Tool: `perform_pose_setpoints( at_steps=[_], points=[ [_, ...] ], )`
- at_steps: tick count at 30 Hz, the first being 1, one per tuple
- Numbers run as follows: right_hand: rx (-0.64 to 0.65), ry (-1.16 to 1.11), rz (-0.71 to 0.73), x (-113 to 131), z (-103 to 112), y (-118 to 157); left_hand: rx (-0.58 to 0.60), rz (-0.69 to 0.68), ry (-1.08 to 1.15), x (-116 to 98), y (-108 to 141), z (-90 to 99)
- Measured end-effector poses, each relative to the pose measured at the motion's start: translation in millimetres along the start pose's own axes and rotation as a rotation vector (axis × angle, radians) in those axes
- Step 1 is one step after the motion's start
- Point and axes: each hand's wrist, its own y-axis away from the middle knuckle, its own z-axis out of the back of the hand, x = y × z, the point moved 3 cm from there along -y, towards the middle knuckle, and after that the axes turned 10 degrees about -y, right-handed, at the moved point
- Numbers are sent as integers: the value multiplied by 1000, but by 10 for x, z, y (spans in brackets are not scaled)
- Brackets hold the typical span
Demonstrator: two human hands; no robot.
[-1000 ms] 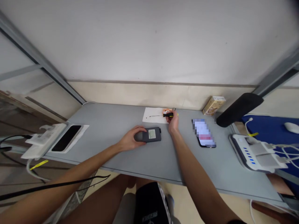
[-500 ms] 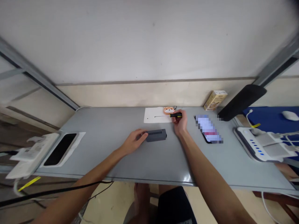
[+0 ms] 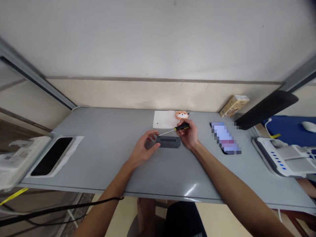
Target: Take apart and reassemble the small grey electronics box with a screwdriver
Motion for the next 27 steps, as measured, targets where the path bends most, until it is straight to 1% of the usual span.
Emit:
perform_pose_setpoints(
  at_steps=[2,4,7,9,12,14,16,20,27],
  points=[
    [8,19,-14,0,11,-19,-19,-14,-47,-14,20,-1],
    [2,30,-18,7,18,-31,-66,-29,-112,-25,38,6],
    [-1,16,-21,18,21,-39,-155,-36,-259,-41,64,18],
    [1,2,-27,20,23,-43,-180,-67,-345,-62,77,9],
    [-4,-12,-30,19,37,-51,-145,-158,-424,-99,86,-39],
    [-5,-8,-31,16,47,-56,-115,-182,-462,-104,91,-72],
    [3,3,-35,14,49,-57,-105,-169,-490,-93,97,-93],
    [35,-3,-40,20,29,-45,-124,-128,-515,-60,115,-103],
    [22,-5,-60,10,24,-38,-153,-128,-518,-76,139,-101]
  ],
)
